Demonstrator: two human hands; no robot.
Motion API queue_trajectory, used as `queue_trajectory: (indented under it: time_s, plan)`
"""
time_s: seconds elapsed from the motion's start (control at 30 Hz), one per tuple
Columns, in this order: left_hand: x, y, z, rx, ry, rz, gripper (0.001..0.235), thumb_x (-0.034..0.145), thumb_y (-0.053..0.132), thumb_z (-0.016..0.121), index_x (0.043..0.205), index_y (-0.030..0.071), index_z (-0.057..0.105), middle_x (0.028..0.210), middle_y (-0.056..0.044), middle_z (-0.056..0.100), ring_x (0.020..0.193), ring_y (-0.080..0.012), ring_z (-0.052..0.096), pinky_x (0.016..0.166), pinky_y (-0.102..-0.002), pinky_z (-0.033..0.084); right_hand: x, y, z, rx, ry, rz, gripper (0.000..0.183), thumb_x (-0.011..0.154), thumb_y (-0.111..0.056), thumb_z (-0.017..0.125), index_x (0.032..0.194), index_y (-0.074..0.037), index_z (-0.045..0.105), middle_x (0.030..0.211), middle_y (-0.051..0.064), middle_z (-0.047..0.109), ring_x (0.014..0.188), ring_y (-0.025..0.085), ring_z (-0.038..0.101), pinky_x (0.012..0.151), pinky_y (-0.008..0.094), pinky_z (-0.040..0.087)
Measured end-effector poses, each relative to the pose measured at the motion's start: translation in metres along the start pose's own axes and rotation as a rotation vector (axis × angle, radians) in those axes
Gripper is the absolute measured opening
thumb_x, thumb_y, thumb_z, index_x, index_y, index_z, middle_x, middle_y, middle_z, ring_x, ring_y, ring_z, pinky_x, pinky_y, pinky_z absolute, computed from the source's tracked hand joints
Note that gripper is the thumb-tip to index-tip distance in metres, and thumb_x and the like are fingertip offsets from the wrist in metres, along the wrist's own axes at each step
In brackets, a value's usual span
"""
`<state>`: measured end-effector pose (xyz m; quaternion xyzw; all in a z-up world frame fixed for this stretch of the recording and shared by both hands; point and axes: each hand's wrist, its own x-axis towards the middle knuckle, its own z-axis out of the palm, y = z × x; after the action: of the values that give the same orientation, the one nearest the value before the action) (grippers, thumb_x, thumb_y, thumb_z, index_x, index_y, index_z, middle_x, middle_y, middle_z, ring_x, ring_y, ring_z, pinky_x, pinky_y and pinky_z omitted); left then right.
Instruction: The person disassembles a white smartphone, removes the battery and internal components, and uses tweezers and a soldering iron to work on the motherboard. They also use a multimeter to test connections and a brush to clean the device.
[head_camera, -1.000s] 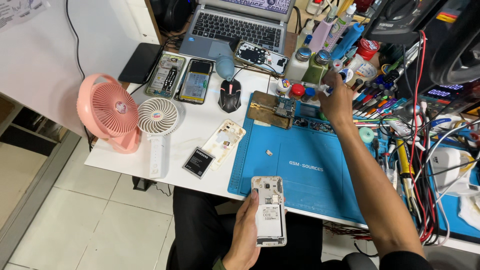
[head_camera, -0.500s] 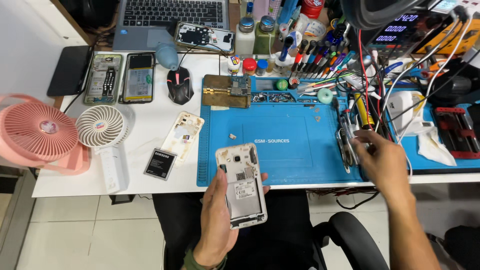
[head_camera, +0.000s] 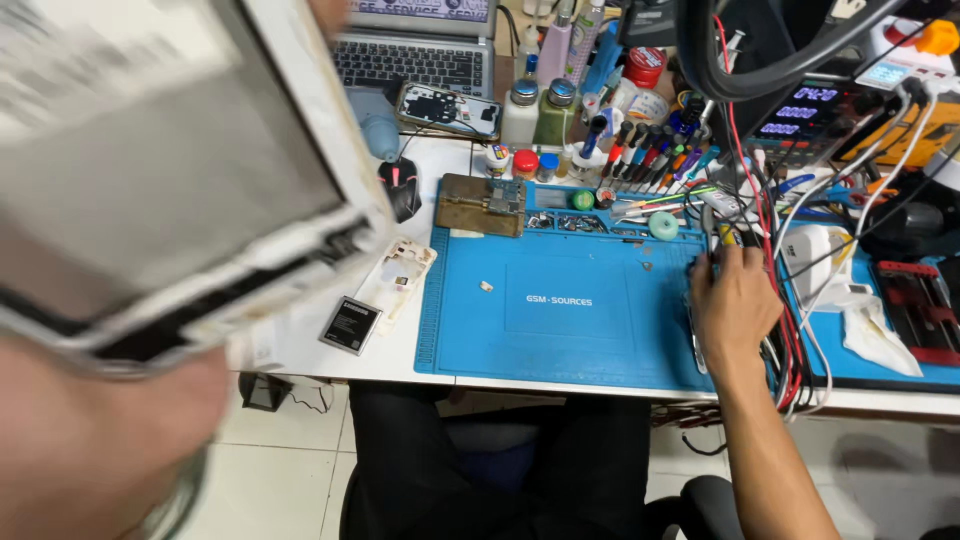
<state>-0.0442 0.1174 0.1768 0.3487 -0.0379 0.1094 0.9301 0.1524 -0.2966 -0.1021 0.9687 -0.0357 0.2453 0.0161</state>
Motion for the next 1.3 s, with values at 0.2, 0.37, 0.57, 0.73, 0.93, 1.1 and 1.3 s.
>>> queue_trajectory:
  time_s: [0.2, 0.37, 0.57, 0.73, 0.93, 1.1, 1.3]
  plan:
    - [0.031, -0.074, -0.034, 0.091, 0.06, 0.048, 0.07, 0.108, 0.046, 0.051, 0.163, 0.003, 0.046, 0.147, -0.028, 0.07, 0.114, -0.0434, 0.079, 0.093, -0.054, 0.07, 0.055, -0.103, -0.037, 0.554, 0.385, -0.371, 0.01, 0.119, -0.011, 0.065, 0.123, -0.002, 0.068, 0.098, 0.015, 0.066, 0.078, 0.031, 0.067, 0.072, 0.046, 0.051]
    - [0.004, -0.127, -0.068, 0.157, 0.397, -0.272, 0.066, 0.103, 0.042, 0.049, 0.146, -0.004, 0.069, 0.126, -0.029, 0.083, 0.109, -0.041, 0.083, 0.092, -0.052, 0.069, 0.174, -0.21, -0.03, 0.802, 0.08, -0.476, 0.039, 0.122, -0.027, 0.052, 0.149, 0.001, 0.052, 0.125, 0.027, 0.051, 0.077, 0.046, 0.049, 0.059, 0.061, 0.036]
    - [-0.014, -0.132, -0.113, 0.16, 0.565, -0.483, 0.069, 0.099, 0.036, 0.056, 0.153, -0.002, 0.073, 0.119, -0.036, 0.087, 0.099, -0.0429, 0.082, 0.091, -0.05, 0.067, 0.285, -0.274, -0.033, 0.188, -0.601, -0.445, 0.076, 0.092, -0.043, 0.088, 0.156, -0.012, 0.061, 0.14, 0.025, 0.071, 0.124, 0.047, 0.069, 0.097, 0.058, 0.059]
    - [-0.014, -0.133, -0.14, 0.052, 0.76, -0.402, 0.066, 0.097, 0.025, 0.059, 0.152, -0.01, 0.072, 0.132, -0.041, 0.084, 0.108, -0.0576, 0.083, 0.09, -0.064, 0.068, 0.313, -0.28, -0.027, 0.143, -0.813, -0.461, 0.043, 0.094, -0.04, 0.09, 0.128, -0.016, 0.081, 0.119, 0.01, 0.083, 0.107, 0.032, 0.073, 0.089, 0.044, 0.054]
    - [-0.007, -0.133, -0.152, 0.028, 0.804, -0.39, 0.07, 0.097, 0.027, 0.058, 0.153, -0.012, 0.07, 0.136, -0.041, 0.083, 0.11, -0.0599, 0.082, 0.088, -0.064, 0.066, 0.333, -0.286, -0.033, 0.251, -0.805, -0.349, 0.029, 0.115, -0.028, 0.065, 0.132, -0.006, 0.074, 0.119, 0.018, 0.081, 0.099, 0.035, 0.074, 0.087, 0.049, 0.058]
    - [-0.016, -0.155, -0.184, 0.015, 0.836, -0.319, 0.067, 0.095, 0.023, 0.06, 0.148, -0.017, 0.074, 0.121, -0.052, 0.083, 0.098, -0.0649, 0.081, 0.081, -0.07, 0.068, 0.325, -0.283, -0.036, 0.466, -0.524, -0.316, 0.046, 0.117, -0.023, 0.053, 0.158, -0.003, 0.055, 0.146, 0.032, 0.055, 0.118, 0.054, 0.064, 0.108, 0.065, 0.048]
    - [-0.014, -0.13, -0.157, -0.025, 0.866, -0.367, 0.067, 0.099, 0.025, 0.056, 0.152, -0.015, 0.069, 0.13, -0.049, 0.08, 0.108, -0.0626, 0.078, 0.09, -0.068, 0.064, 0.239, -0.259, 0.023, 0.748, -0.305, -0.233, 0.025, 0.116, 0.004, 0.043, 0.138, 0.008, 0.054, 0.105, 0.029, 0.069, 0.079, 0.04, 0.072, 0.063, 0.045, 0.067]
